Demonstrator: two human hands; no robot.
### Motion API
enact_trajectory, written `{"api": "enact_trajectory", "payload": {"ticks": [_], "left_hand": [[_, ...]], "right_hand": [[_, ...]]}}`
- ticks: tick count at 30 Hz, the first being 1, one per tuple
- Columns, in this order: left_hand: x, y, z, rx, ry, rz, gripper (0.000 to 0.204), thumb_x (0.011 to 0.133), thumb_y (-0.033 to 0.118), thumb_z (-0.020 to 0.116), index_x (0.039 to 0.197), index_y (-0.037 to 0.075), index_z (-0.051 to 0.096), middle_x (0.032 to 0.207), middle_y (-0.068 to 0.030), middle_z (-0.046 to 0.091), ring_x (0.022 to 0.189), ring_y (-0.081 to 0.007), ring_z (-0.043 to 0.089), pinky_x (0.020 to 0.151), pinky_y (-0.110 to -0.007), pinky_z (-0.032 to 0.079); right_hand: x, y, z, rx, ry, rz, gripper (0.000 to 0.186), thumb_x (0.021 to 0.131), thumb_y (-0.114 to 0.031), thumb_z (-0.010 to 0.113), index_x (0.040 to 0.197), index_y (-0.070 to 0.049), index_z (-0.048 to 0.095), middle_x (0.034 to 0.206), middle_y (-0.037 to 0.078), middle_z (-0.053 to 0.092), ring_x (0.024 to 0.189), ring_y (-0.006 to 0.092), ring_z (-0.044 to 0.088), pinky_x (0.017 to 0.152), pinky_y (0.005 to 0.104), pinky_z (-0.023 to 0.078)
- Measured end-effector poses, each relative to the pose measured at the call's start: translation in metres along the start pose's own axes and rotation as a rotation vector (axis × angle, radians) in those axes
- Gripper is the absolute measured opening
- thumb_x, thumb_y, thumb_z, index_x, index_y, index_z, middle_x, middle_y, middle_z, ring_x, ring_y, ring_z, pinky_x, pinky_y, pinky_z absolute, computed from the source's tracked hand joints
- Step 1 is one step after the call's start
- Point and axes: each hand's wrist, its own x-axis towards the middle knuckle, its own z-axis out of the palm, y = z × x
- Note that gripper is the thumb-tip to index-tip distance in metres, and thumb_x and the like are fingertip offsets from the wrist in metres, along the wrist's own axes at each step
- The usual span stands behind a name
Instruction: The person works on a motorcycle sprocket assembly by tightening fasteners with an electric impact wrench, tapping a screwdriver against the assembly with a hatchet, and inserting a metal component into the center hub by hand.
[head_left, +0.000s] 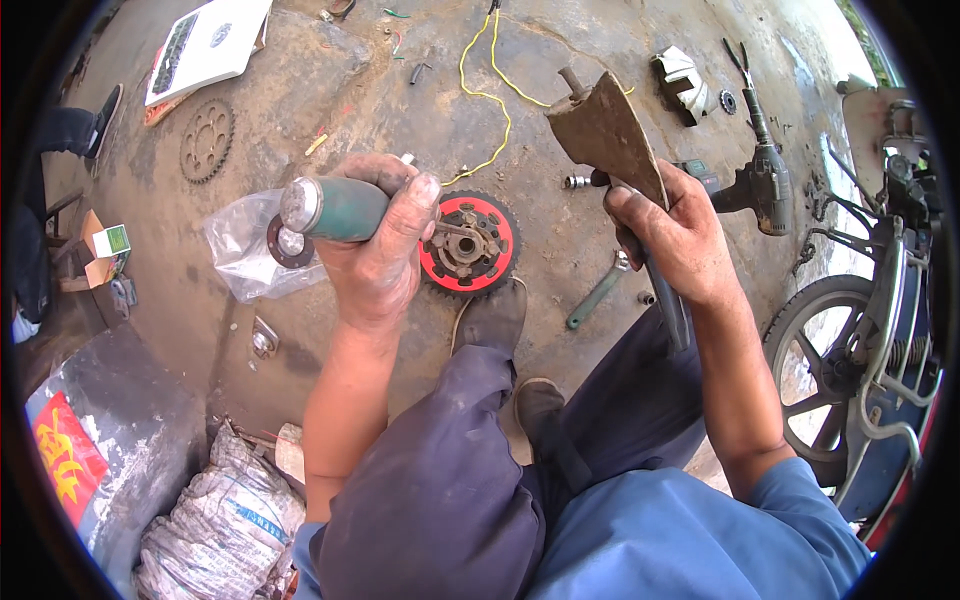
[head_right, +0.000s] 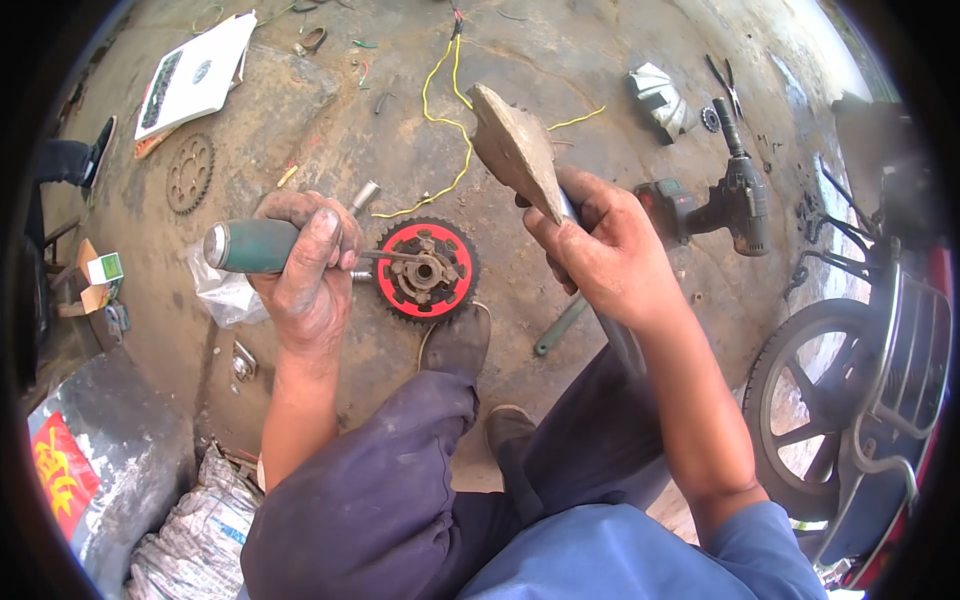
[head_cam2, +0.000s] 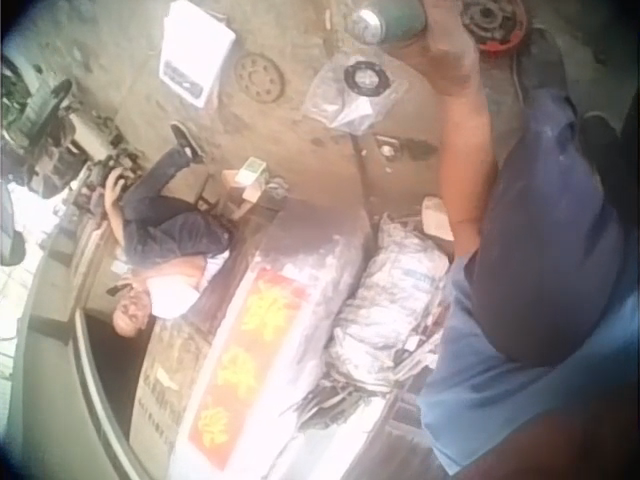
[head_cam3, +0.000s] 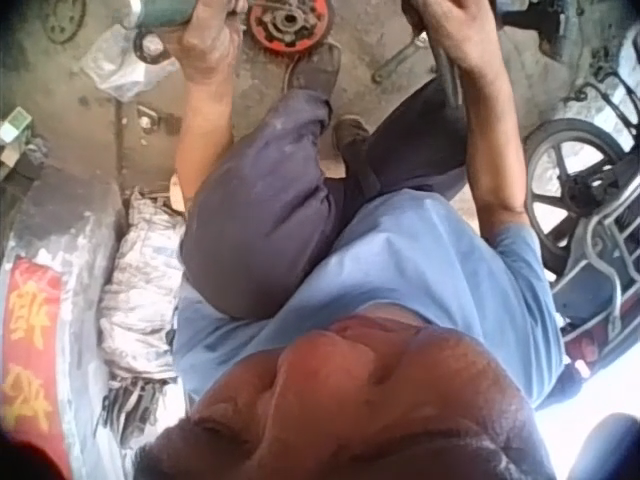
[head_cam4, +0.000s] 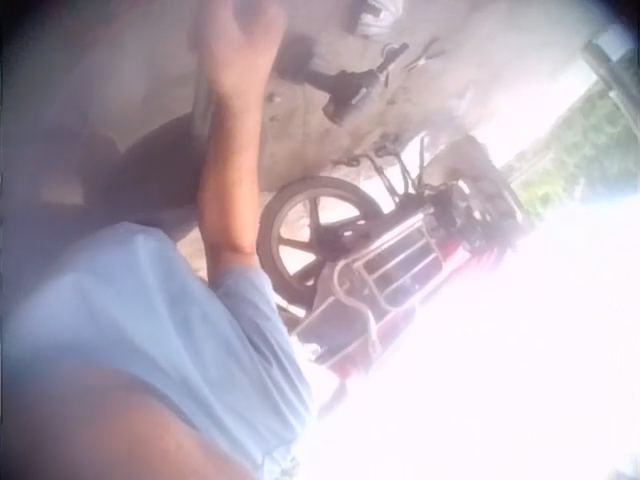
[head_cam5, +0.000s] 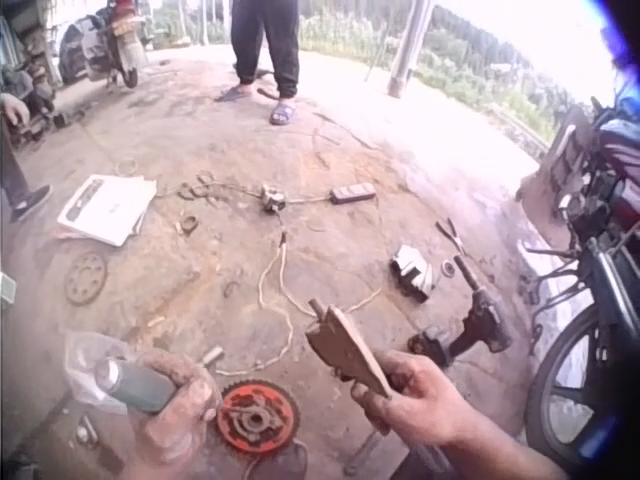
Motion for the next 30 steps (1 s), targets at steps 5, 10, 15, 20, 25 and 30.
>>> {"api": "enact_trajectory", "payload": {"ticks": [5, 10, 15, 20, 25, 30], "left_hand": [[0.001, -0.022, -0.006, 0.160, -0.169, 0.139, 0.013, 0.093, 0.002, 0.067, 0.095, 0.004, 0.055, 0.076, -0.0062, 0.053, 0.063, -0.0143, 0.050, 0.056, -0.028, 0.040], [-0.004, -0.024, -0.009, 0.076, -0.225, 0.076, 0.019, 0.086, 0.009, 0.069, 0.091, 0.006, 0.051, 0.073, -0.0035, 0.048, 0.062, -0.0133, 0.046, 0.054, -0.028, 0.037], [-0.002, -0.017, -0.010, 0.065, -0.324, 0.077, 0.024, 0.082, 0.010, 0.069, 0.087, 0.009, 0.046, 0.070, -0.0030, 0.047, 0.059, -0.0133, 0.043, 0.053, -0.027, 0.036], [0.003, -0.021, -0.006, 0.107, -0.378, 0.042, 0.025, 0.082, 0.011, 0.071, 0.086, 0.008, 0.047, 0.069, -0.0038, 0.048, 0.059, -0.0132, 0.044, 0.052, -0.028, 0.036], [-0.002, 0.034, -0.043, 0.054, -0.006, 0.015, 0.015, 0.089, 0.006, 0.073, 0.094, 0.002, 0.059, 0.074, -0.0016, 0.056, 0.060, -0.0084, 0.052, 0.053, -0.024, 0.040], [0.001, 0.002, -0.099, 0.762, 0.228, -0.387, 0.025, 0.091, 0.026, 0.082, 0.097, 0.004, 0.070, 0.078, 0.0019, 0.063, 0.062, -0.0063, 0.052, 0.056, -0.026, 0.044]], "right_hand": [[-0.014, -0.016, 0.009, -0.044, 0.044, 0.015, 0.026, 0.097, -0.017, 0.069, 0.116, 0.001, 0.065, 0.068, -0.004, 0.054, 0.052, 0.0052, 0.049, 0.047, 0.0253, 0.039], [-0.027, -0.014, 0.013, -0.021, 0.046, 0.027, 0.018, 0.097, -0.014, 0.070, 0.108, -0.002, 0.063, 0.067, -0.004, 0.055, 0.052, 0.0058, 0.050, 0.047, 0.0256, 0.040], [-0.034, -0.011, 0.013, -0.019, 0.020, 0.032, 0.017, 0.097, -0.015, 0.069, 0.109, -0.003, 0.064, 0.067, -0.004, 0.054, 0.052, 0.0054, 0.050, 0.046, 0.0257, 0.040], [-0.034, 0.000, 0.013, -0.050, -0.025, 0.074, 0.021, 0.101, -0.023, 0.070, 0.110, -0.005, 0.066, 0.067, -0.006, 0.054, 0.053, 0.0042, 0.048, 0.047, 0.0253, 0.038], [-0.012, 0.026, 0.012, -0.285, -0.204, -0.060, 0.036, 0.102, -0.034, 0.070, 0.115, -0.001, 0.068, 0.066, -0.002, 0.055, 0.056, 0.0063, 0.052, 0.050, 0.0295, 0.044], [0.029, 0.068, 0.037, -1.097, -0.245, -0.179, 0.036, 0.095, -0.035, 0.068, 0.101, 0.000, 0.061, 0.079, 0.025, 0.068, 0.079, 0.0472, 0.066, 0.071, 0.0540, 0.053]]}}
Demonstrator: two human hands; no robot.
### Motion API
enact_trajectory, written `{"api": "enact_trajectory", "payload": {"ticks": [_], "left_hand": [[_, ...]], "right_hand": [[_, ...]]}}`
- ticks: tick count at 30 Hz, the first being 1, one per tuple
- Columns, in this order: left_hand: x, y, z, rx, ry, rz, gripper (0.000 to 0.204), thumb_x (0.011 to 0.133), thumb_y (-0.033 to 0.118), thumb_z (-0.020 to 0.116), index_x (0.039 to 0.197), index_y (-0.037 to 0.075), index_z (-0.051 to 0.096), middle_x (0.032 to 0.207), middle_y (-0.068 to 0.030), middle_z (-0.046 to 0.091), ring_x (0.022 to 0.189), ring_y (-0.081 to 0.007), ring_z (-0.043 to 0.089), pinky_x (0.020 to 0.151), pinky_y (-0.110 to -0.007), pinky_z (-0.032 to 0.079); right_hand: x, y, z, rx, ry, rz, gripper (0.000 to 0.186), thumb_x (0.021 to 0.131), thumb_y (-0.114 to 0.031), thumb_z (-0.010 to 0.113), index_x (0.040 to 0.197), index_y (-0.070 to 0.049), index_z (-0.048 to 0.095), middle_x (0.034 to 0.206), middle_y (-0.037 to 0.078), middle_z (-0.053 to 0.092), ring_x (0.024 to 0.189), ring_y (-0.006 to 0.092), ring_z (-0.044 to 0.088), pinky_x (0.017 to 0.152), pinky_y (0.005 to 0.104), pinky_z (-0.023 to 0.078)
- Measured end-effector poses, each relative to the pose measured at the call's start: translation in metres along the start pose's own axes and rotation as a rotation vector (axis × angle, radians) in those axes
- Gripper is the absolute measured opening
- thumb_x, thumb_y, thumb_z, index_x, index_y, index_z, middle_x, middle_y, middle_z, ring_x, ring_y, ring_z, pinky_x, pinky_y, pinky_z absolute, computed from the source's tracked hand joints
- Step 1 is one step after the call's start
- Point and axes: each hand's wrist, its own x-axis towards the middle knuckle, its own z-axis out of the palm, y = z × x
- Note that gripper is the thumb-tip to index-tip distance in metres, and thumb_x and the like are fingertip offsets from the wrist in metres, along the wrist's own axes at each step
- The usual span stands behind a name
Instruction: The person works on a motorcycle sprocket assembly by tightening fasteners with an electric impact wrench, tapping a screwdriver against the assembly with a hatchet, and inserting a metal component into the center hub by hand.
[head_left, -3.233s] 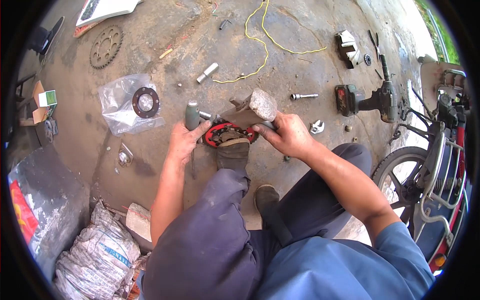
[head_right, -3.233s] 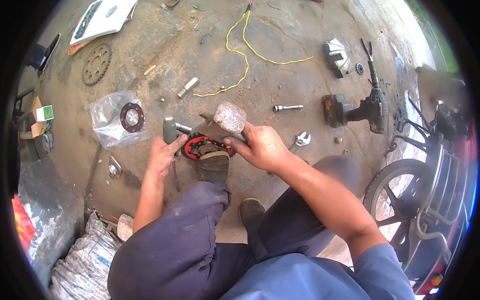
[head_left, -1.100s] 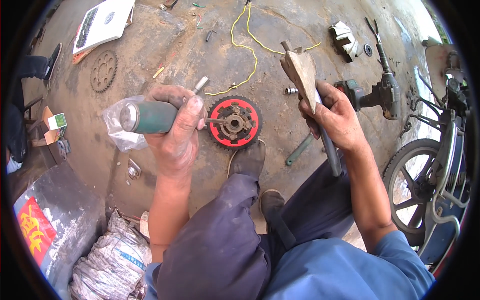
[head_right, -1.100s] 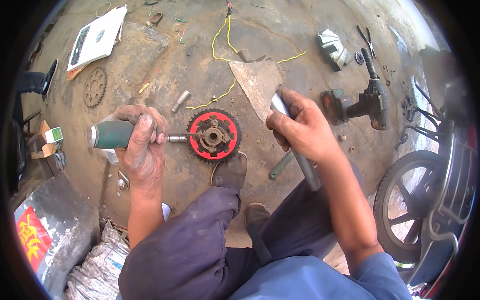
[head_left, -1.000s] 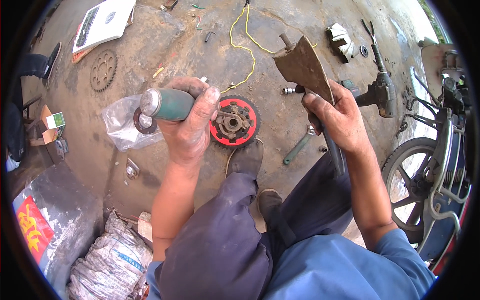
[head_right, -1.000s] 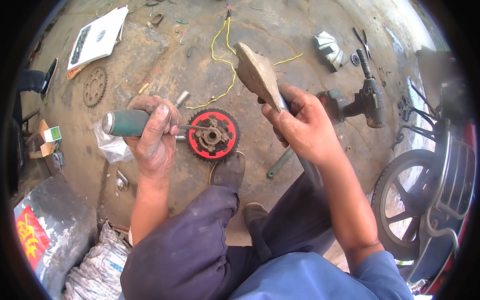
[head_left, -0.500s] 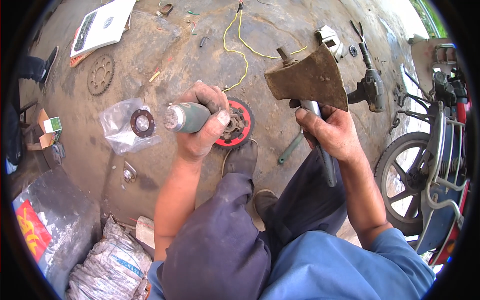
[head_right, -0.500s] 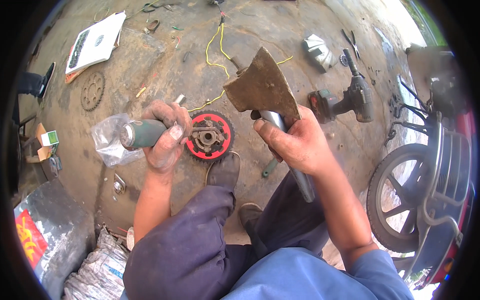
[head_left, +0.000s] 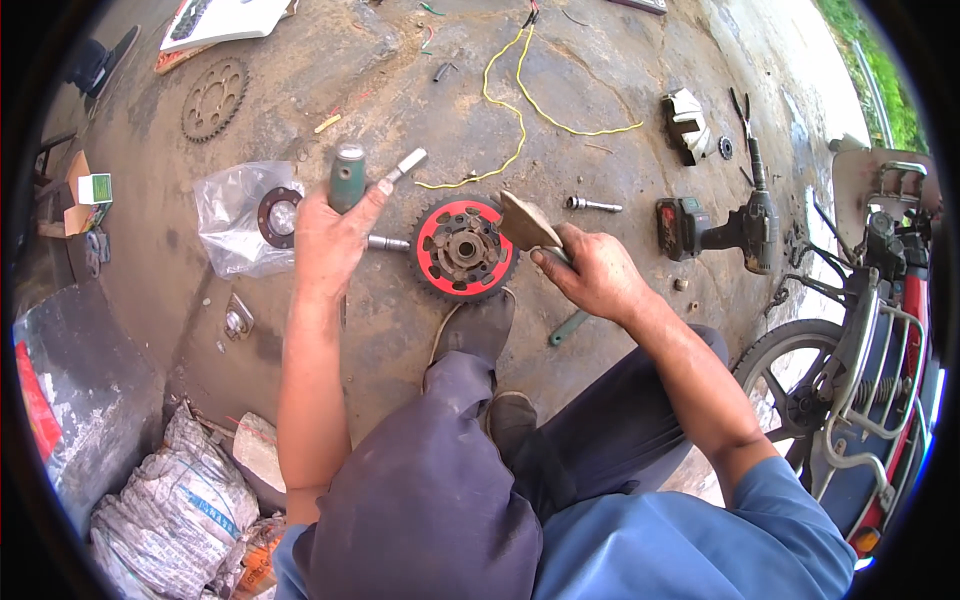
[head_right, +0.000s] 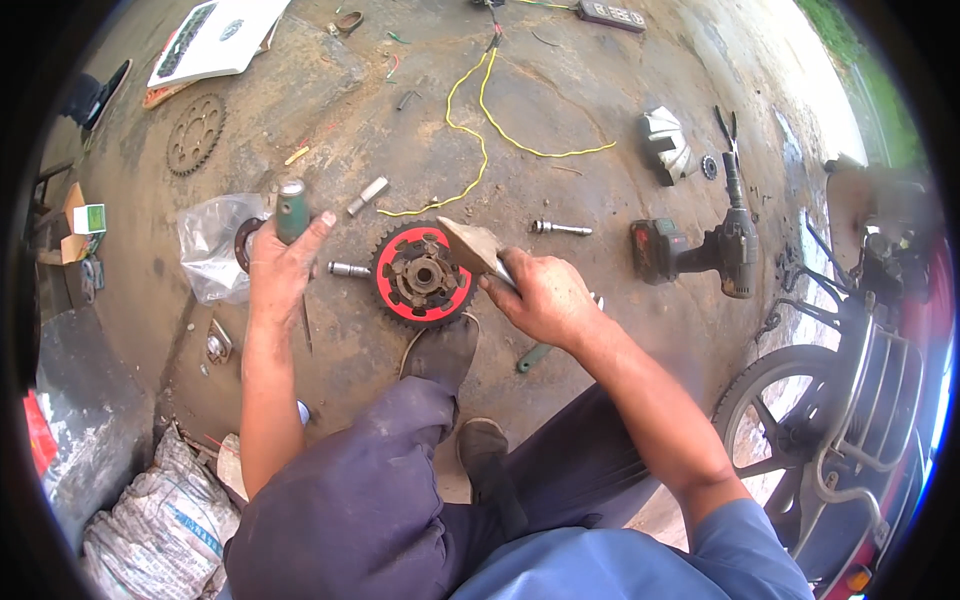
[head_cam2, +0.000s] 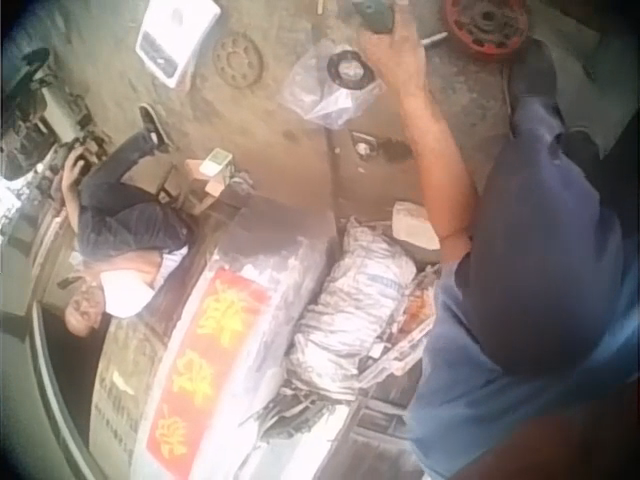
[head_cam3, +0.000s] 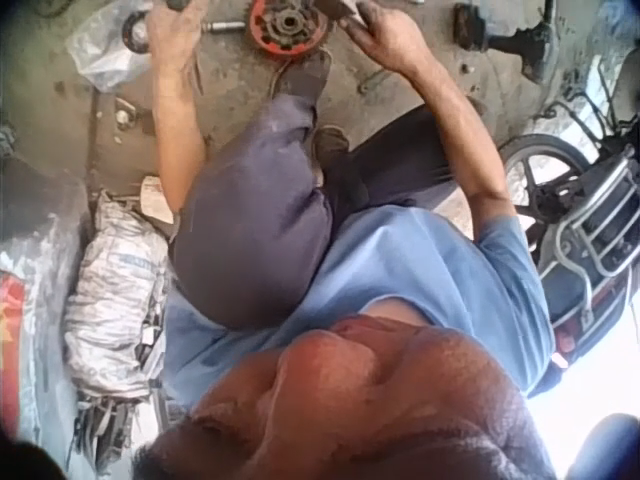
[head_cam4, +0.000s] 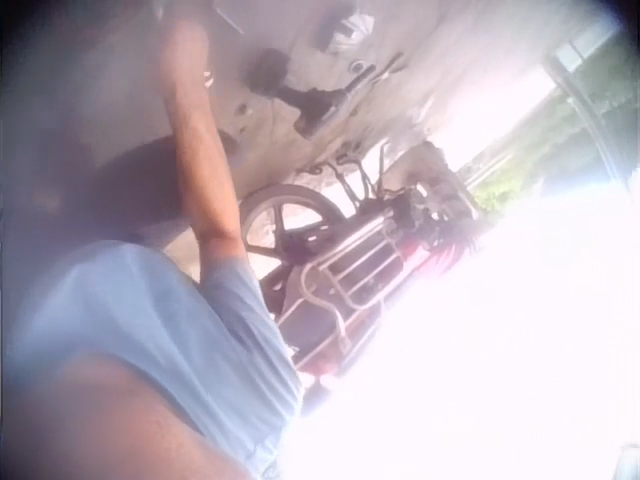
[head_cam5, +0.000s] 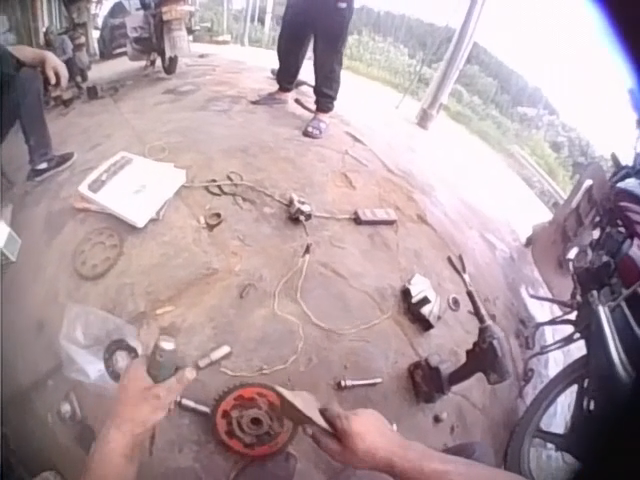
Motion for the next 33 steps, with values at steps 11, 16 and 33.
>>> {"api": "enact_trajectory", "payload": {"ticks": [11, 16, 33], "left_hand": [[-0.021, -0.121, 0.044, 0.438, -0.114, -0.094, 0.048, 0.084, 0.030, 0.087, 0.116, -0.002, 0.071, 0.099, -0.0167, 0.077, 0.091, -0.0244, 0.073, 0.086, -0.037, 0.055], [-0.014, -0.128, 0.045, 0.255, -0.160, -0.143, 0.042, 0.085, 0.023, 0.085, 0.115, -0.003, 0.072, 0.098, -0.0115, 0.078, 0.089, -0.0158, 0.071, 0.085, -0.034, 0.055], [-0.013, -0.140, 0.048, 0.188, -0.125, -0.070, 0.045, 0.081, 0.034, 0.087, 0.107, 0.000, 0.073, 0.093, -0.0182, 0.077, 0.090, -0.0306, 0.075, 0.082, -0.042, 0.056]], "right_hand": [[0.008, 0.023, 0.011, 0.062, -0.073, 0.067, 0.026, 0.100, -0.024, 0.066, 0.104, 0.002, 0.062, 0.073, 0.022, 0.063, 0.070, 0.0436, 0.063, 0.065, 0.0461, 0.051], [0.008, 0.019, 0.018, 0.196, -0.016, -0.156, 0.028, 0.100, -0.023, 0.065, 0.117, -0.002, 0.061, 0.087, 0.025, 0.067, 0.084, 0.0474, 0.066, 0.072, 0.0484, 0.053], [0.010, 0.021, 0.038, -0.130, -0.092, -0.189, 0.024, 0.089, -0.014, 0.071, 0.108, -0.001, 0.062, 0.092, 0.024, 0.068, 0.086, 0.0478, 0.066, 0.072, 0.0537, 0.054]]}}
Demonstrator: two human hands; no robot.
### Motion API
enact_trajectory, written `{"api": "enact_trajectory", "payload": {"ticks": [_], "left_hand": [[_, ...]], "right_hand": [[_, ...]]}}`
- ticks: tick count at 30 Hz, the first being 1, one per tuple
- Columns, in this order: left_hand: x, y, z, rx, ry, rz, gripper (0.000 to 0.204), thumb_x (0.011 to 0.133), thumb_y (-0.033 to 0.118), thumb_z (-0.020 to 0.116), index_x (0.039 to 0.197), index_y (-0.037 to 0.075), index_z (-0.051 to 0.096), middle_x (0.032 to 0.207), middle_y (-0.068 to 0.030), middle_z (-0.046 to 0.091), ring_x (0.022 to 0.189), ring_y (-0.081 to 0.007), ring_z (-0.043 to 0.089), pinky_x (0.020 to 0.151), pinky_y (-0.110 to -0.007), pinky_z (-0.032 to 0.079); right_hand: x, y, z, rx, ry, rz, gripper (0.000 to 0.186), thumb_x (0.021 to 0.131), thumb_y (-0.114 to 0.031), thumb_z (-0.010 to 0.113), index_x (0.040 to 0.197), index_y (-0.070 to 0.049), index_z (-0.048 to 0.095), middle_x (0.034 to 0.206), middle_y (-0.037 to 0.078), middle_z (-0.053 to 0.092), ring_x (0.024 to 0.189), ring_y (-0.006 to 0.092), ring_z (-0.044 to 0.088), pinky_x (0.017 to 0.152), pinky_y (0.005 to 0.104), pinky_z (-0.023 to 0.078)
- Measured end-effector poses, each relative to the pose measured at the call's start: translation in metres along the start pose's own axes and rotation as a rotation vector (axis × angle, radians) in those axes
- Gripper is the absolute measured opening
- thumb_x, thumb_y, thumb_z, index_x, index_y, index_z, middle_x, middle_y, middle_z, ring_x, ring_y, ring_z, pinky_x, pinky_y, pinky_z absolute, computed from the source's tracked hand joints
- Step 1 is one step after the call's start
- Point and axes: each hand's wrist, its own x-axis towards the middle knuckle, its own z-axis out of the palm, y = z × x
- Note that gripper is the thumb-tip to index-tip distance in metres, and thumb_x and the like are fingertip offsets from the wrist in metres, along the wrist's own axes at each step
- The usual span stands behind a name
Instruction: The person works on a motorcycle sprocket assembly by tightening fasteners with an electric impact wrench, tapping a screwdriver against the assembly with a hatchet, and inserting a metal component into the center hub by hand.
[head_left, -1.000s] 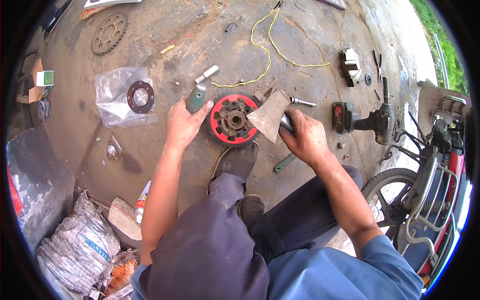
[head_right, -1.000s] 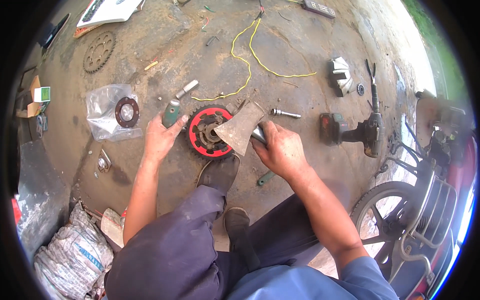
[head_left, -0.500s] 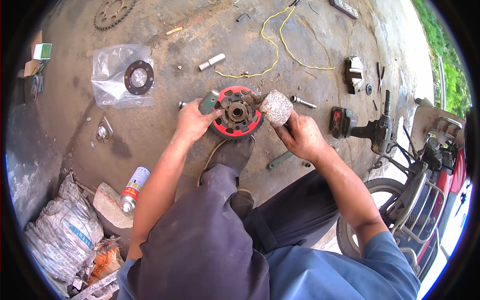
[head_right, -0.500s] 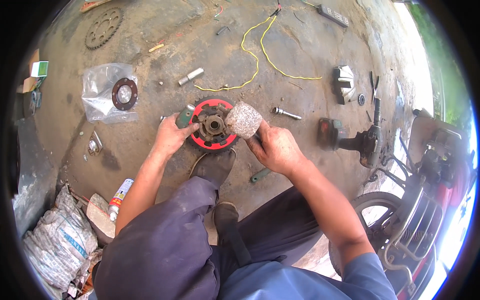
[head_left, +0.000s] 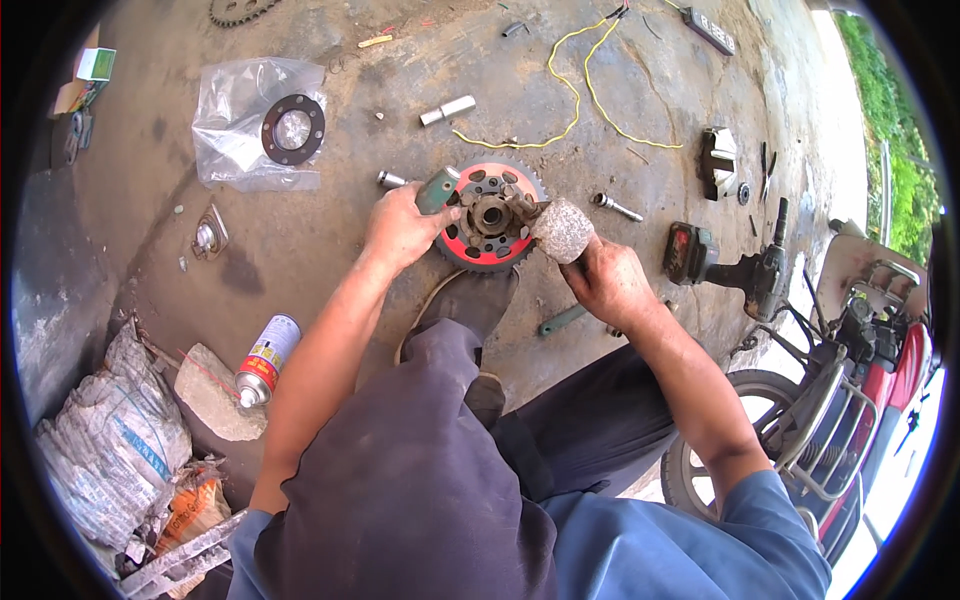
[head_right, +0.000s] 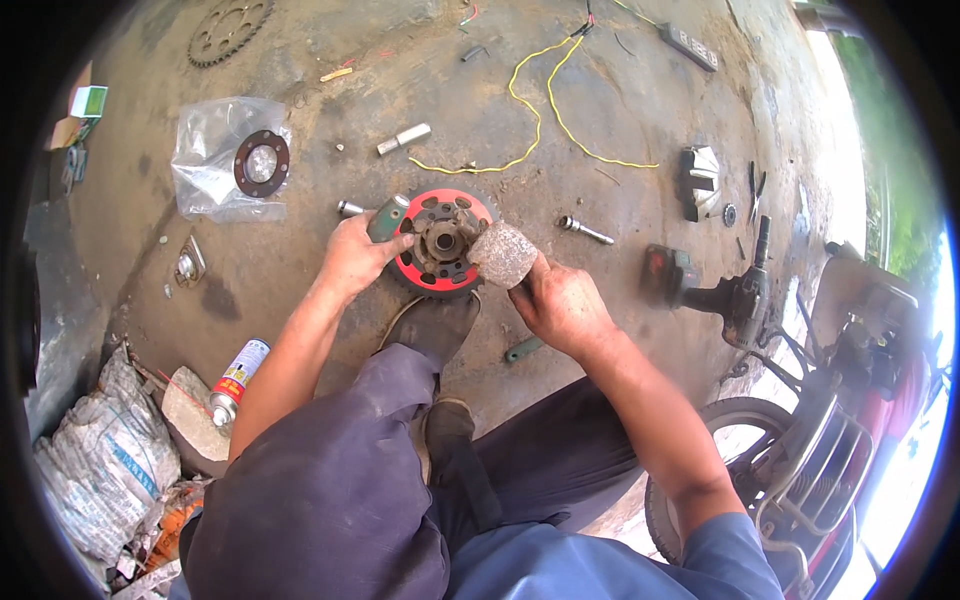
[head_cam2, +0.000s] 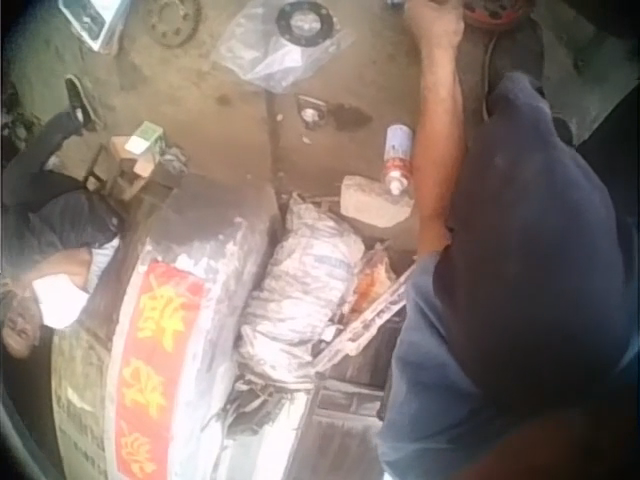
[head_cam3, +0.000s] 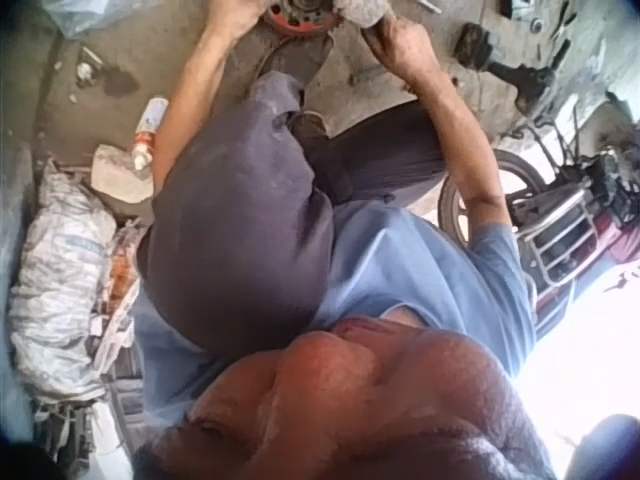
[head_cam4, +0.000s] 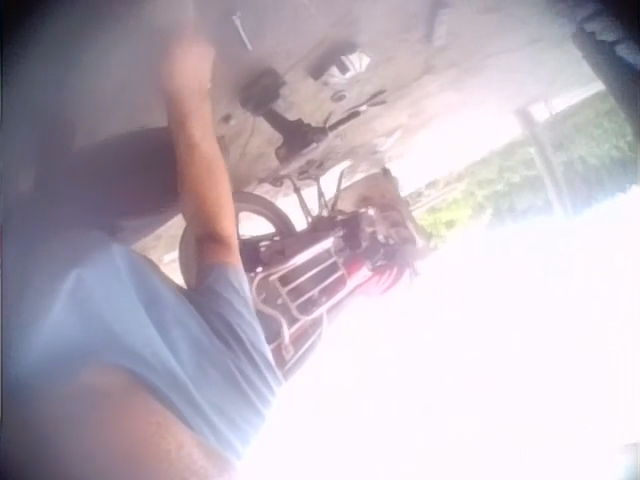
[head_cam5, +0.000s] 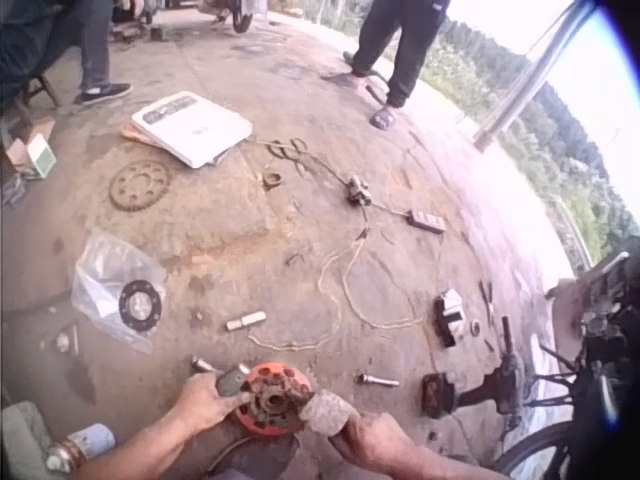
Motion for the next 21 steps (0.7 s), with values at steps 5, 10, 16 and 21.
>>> {"api": "enact_trajectory", "payload": {"ticks": [5, 10, 16, 21], "left_hand": [[0.003, -0.004, 0.000, 0.051, -0.016, -0.016, 0.047, 0.081, 0.036, 0.087, 0.108, 0.001, 0.073, 0.093, -0.0184, 0.077, 0.091, -0.0311, 0.075, 0.082, -0.042, 0.056], [0.000, -0.002, 0.000, 0.005, -0.008, -0.017, 0.048, 0.080, 0.038, 0.087, 0.106, 0.001, 0.073, 0.093, -0.0189, 0.076, 0.091, -0.0317, 0.075, 0.083, -0.041, 0.056], [-0.002, 0.001, -0.002, 0.036, -0.016, -0.031, 0.043, 0.082, 0.037, 0.086, 0.104, 0.003, 0.074, 0.092, -0.0173, 0.076, 0.088, -0.0313, 0.074, 0.080, -0.042, 0.055], [-0.002, 0.005, -0.002, 0.011, -0.018, -0.025, 0.042, 0.082, 0.036, 0.086, 0.104, 0.002, 0.074, 0.091, -0.0179, 0.076, 0.087, -0.0311, 0.074, 0.080, -0.042, 0.055]], "right_hand": [[-0.020, -0.008, -0.009, 0.058, 0.170, -0.053, 0.019, 0.089, -0.011, 0.069, 0.106, -0.004, 0.064, 0.091, 0.021, 0.069, 0.084, 0.0460, 0.067, 0.071, 0.0505, 0.055], [-0.002, -0.018, 0.005, -0.070, -0.072, 0.164, 0.018, 0.088, -0.012, 0.071, 0.103, -0.003, 0.064, 0.091, 0.022, 0.069, 0.084, 0.0464, 0.067, 0.071, 0.0522, 0.055], [-0.015, -0.016, -0.004, 0.101, 0.234, -0.046, 0.023, 0.089, -0.011, 0.069, 0.111, -0.004, 0.065, 0.093, 0.022, 0.070, 0.085, 0.0469, 0.067, 0.072, 0.0516, 0.055], [-0.009, -0.014, 0.005, -0.039, 0.121, -0.033, 0.020, 0.090, -0.015, 0.070, 0.106, -0.004, 0.065, 0.093, 0.022, 0.069, 0.084, 0.0452, 0.068, 0.072, 0.0514, 0.055]]}}
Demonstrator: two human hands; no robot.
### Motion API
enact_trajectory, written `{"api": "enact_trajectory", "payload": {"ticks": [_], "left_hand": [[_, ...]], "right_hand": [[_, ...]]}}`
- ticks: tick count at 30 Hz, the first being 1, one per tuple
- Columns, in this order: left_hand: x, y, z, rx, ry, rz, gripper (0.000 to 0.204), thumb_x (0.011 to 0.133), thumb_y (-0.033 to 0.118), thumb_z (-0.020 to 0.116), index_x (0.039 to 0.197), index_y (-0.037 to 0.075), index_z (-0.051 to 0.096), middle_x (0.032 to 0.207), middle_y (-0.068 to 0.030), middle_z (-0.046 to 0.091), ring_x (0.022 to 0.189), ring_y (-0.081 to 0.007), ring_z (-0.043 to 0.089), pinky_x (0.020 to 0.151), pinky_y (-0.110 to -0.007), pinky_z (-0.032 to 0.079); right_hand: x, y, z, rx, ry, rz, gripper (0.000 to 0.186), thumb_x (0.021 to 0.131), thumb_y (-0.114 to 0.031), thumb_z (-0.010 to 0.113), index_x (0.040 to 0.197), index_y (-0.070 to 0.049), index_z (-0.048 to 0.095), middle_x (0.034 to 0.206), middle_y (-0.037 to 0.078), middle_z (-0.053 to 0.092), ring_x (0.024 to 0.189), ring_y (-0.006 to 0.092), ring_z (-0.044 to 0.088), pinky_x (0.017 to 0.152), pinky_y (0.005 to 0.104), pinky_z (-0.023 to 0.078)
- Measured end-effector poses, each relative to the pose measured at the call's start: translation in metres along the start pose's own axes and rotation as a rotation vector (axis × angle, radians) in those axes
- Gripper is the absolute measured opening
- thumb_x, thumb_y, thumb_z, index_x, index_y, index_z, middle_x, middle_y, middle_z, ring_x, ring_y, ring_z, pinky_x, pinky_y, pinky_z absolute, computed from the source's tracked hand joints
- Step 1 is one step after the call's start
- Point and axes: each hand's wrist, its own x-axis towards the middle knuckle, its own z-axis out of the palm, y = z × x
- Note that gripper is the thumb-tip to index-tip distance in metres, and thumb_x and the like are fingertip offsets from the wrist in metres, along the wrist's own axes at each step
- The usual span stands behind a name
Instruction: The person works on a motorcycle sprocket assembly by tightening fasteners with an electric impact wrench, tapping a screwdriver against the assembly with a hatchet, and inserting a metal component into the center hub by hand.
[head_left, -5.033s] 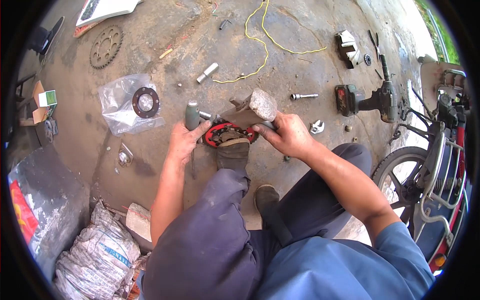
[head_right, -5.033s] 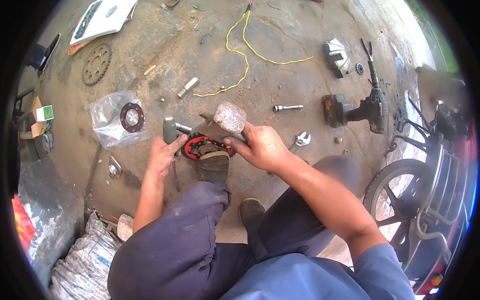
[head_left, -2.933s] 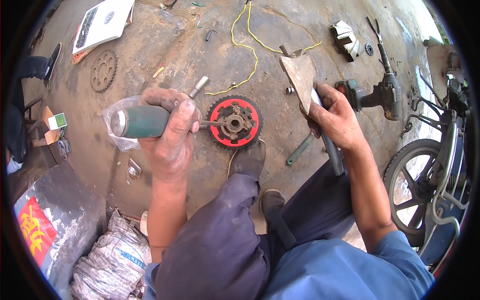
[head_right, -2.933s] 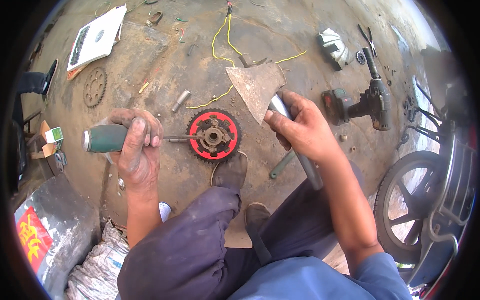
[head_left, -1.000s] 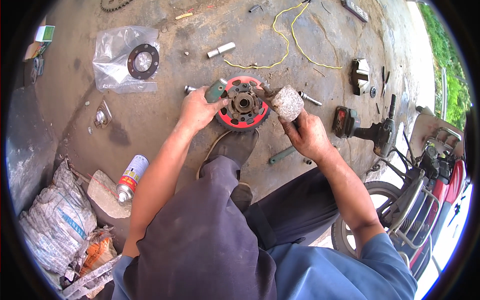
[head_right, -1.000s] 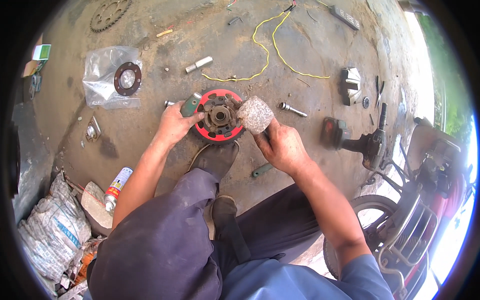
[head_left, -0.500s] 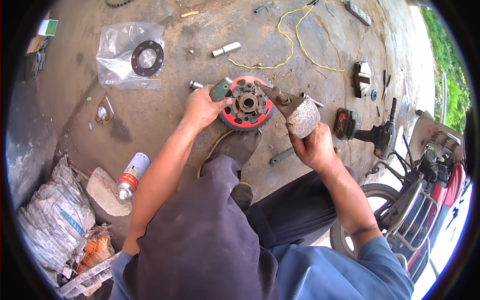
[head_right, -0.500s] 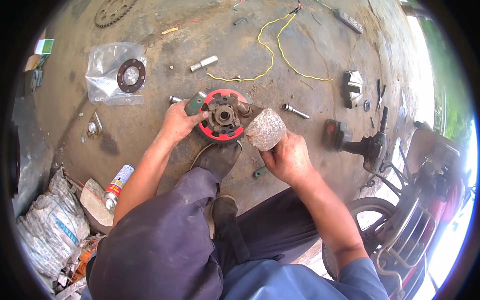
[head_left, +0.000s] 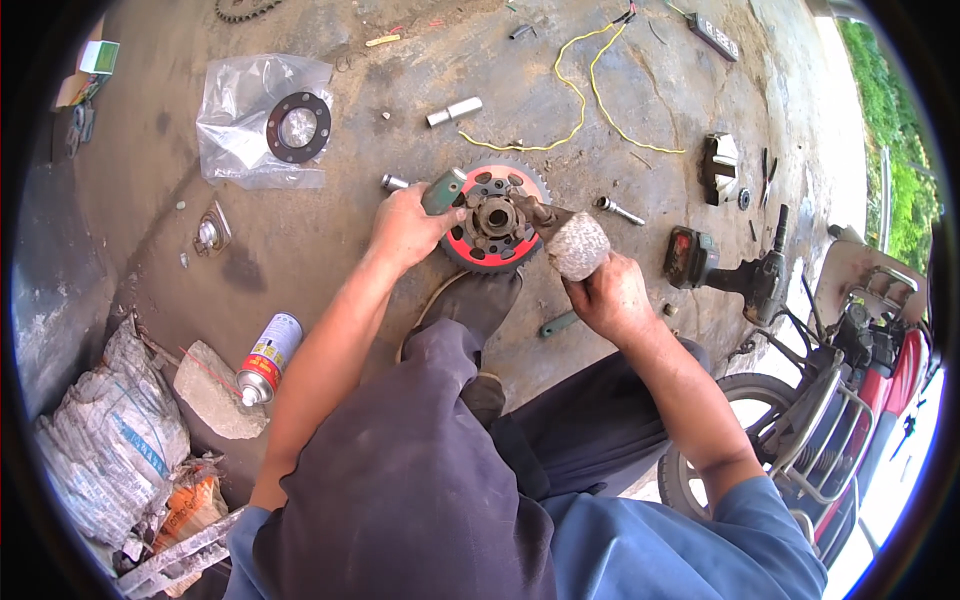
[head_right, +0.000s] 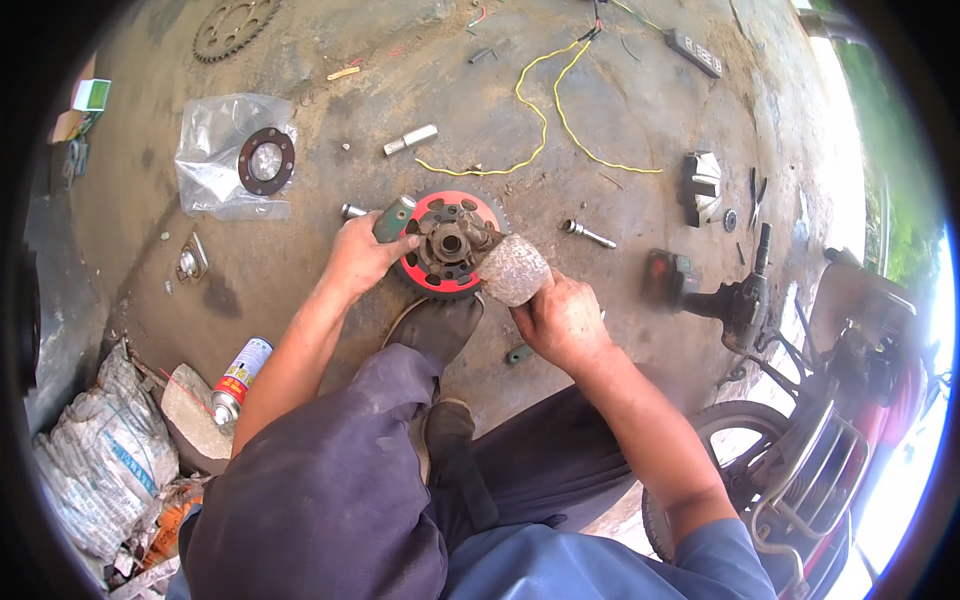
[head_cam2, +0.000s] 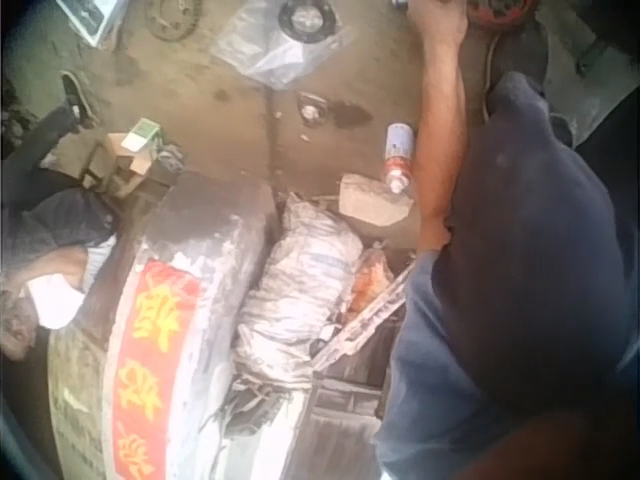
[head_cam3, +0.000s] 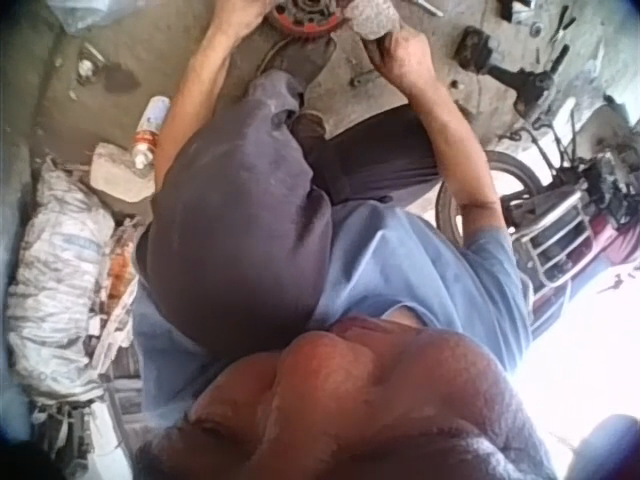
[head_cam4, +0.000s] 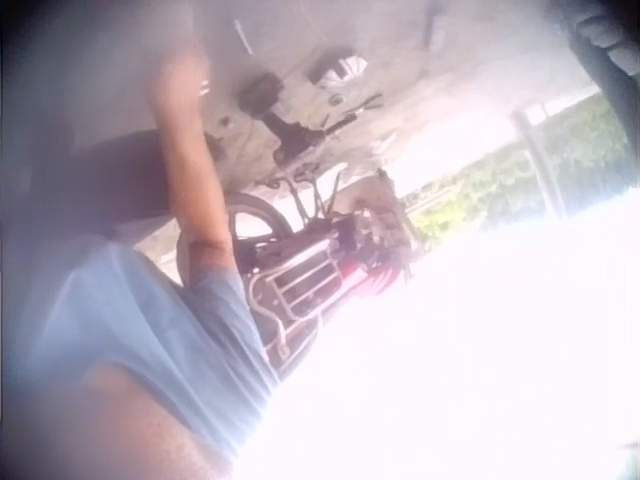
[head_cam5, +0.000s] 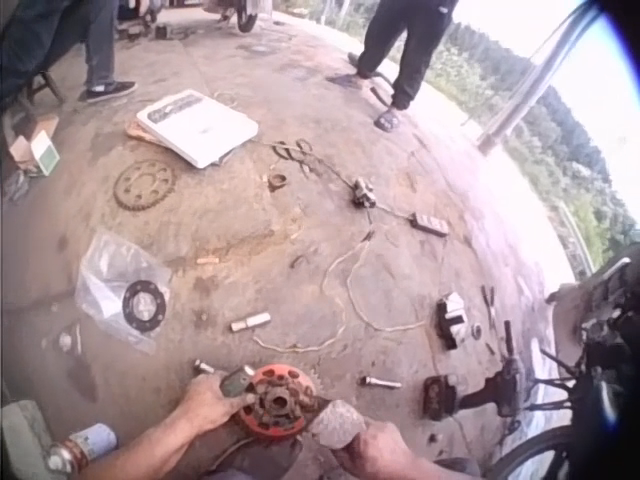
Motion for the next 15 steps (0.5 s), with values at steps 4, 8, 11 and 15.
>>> {"api": "enact_trajectory", "payload": {"ticks": [4, 8, 11, 15], "left_hand": [[0.001, 0.000, 0.000, 0.031, 0.025, -0.017, 0.044, 0.081, 0.035, 0.087, 0.105, 0.001, 0.073, 0.091, -0.0184, 0.076, 0.088, -0.0308, 0.075, 0.081, -0.042, 0.056], [0.004, -0.001, -0.001, 0.052, 0.004, -0.027, 0.047, 0.081, 0.037, 0.087, 0.107, 0.000, 0.074, 0.090, -0.0189, 0.076, 0.087, -0.0315, 0.075, 0.080, -0.042, 0.056], [0.002, 0.000, -0.001, 0.054, -0.016, -0.029, 0.048, 0.080, 0.039, 0.086, 0.107, 0.001, 0.074, 0.090, -0.0188, 0.076, 0.088, -0.0326, 0.075, 0.080, -0.043, 0.056], [0.000, 0.004, 0.000, 0.053, 0.006, -0.033, 0.041, 0.081, 0.026, 0.088, 0.107, -0.002, 0.073, 0.089, -0.0112, 0.076, 0.082, -0.0157, 0.068, 0.079, -0.035, 0.054]], "right_hand": [[0.010, 0.005, 0.009, -0.036, -0.050, 0.058, 0.027, 0.091, -0.020, 0.071, 0.109, -0.003, 0.061, 0.095, 0.022, 0.069, 0.084, 0.0446, 0.068, 0.073, 0.0524, 0.056], [-0.009, 0.005, -0.006, 0.009, 0.026, -0.047, 0.044, 0.085, -0.016, 0.075, 0.124, -0.005, 0.060, 0.102, 0.020, 0.070, 0.090, 0.0430, 0.069, 0.075, 0.0491, 0.058], [-0.013, 0.006, -0.008, -0.059, 0.108, -0.187, 0.045, 0.083, -0.018, 0.075, 0.123, -0.004, 0.060, 0.102, 0.020, 0.069, 0.089, 0.0404, 0.071, 0.074, 0.0485, 0.059], [0.002, 0.010, 0.005, -0.178, -0.078, 0.004, 0.036, 0.090, -0.022, 0.071, 0.112, 0.002, 0.056, 0.091, 0.018, 0.065, 0.080, 0.0396, 0.069, 0.068, 0.0501, 0.057]]}}
